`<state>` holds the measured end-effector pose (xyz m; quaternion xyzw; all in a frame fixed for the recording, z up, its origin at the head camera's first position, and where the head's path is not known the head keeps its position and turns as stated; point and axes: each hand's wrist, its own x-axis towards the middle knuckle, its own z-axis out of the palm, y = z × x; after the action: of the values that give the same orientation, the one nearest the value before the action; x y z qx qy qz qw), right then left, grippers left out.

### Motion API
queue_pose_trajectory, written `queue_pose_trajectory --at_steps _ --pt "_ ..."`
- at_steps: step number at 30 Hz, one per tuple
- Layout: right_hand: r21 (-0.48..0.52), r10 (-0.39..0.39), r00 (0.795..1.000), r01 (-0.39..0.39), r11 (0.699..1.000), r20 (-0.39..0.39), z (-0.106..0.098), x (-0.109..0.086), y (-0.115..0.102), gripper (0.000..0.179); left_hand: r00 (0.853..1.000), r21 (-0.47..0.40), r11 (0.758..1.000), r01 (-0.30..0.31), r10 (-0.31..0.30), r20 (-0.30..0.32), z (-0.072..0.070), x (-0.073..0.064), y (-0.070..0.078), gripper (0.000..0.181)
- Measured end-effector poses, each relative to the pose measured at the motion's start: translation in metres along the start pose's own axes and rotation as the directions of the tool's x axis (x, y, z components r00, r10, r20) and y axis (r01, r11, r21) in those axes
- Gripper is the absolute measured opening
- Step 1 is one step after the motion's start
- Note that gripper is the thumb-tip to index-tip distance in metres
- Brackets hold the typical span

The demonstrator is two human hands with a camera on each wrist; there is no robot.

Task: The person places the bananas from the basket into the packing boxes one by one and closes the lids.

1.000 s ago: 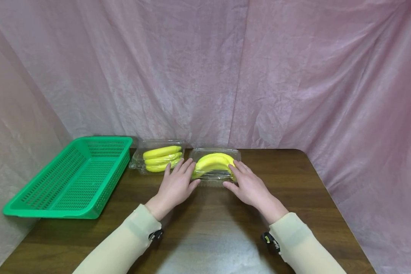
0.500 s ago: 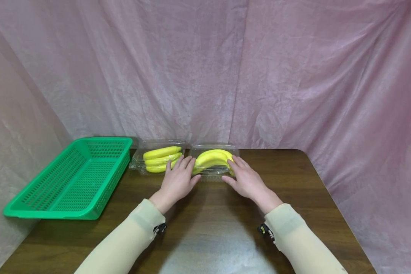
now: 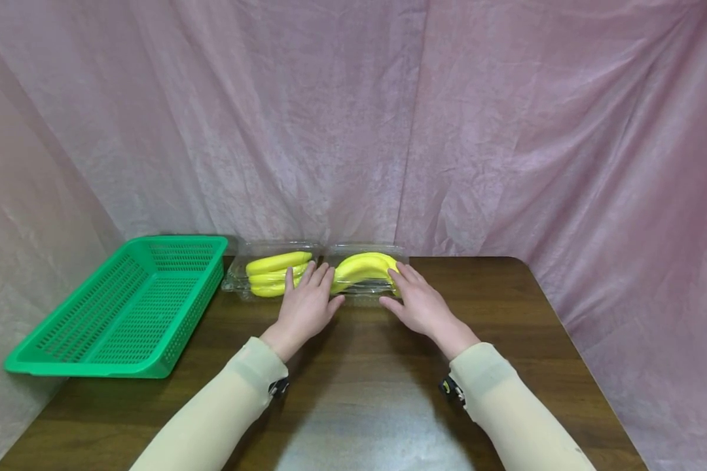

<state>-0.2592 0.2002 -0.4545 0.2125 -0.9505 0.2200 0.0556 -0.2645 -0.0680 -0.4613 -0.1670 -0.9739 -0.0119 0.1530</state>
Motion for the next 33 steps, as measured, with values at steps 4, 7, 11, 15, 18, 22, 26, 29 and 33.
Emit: queue_pose_trajectory --at_steps 4,7,11,15,18,22,26,29,33 --pt "-0.006 -0.007 1.000 0.007 1.000 -0.005 0.0007 0.0026 -0.0002 0.073 1.000 0.004 1.000 0.014 -0.014 0.021 -0.0003 0.0014 -0.0001 0.070" --pt "0.000 -0.001 1.000 0.001 1.000 0.003 0.0009 0.0046 0.0005 0.074 0.999 -0.003 1.000 0.021 -0.021 0.025 0.0003 0.0023 -0.0002 0.071" --pt "0.003 0.001 1.000 -0.001 1.000 0.008 0.0011 0.0067 0.0013 0.074 1.000 -0.002 1.000 0.021 -0.021 0.014 0.0026 0.0036 -0.0006 0.071" --pt "0.009 0.006 1.000 -0.006 1.000 0.011 0.0023 0.0089 0.0020 0.075 1.000 0.005 1.000 0.023 -0.023 0.008 0.0047 0.0049 -0.0015 0.071" --pt "0.021 0.014 1.000 -0.014 1.000 0.016 0.0033 0.0099 0.0027 0.075 1.000 -0.001 1.000 0.026 -0.026 0.010 0.0059 0.0059 -0.0020 0.071" --pt "0.028 0.015 1.000 -0.015 0.999 0.008 0.0050 0.0095 0.0037 0.075 1.000 -0.009 1.000 0.027 -0.027 0.015 0.0064 0.0063 -0.0021 0.071" --pt "0.038 0.019 1.000 -0.018 0.999 -0.004 0.0064 0.0079 0.0052 0.078 0.999 -0.009 1.000 0.028 -0.027 0.025 0.0059 0.0061 -0.0015 0.072" --pt "0.044 0.010 1.000 -0.009 0.999 -0.028 0.0068 0.0058 0.0057 0.079 0.999 -0.012 1.000 0.028 -0.028 0.029 0.0059 0.0053 -0.0013 0.073" --pt "0.011 -0.022 0.997 0.023 1.000 -0.074 0.0074 0.0021 0.0047 0.079 0.999 -0.023 0.999 0.031 -0.030 0.029 0.0052 0.0033 -0.0012 0.074"
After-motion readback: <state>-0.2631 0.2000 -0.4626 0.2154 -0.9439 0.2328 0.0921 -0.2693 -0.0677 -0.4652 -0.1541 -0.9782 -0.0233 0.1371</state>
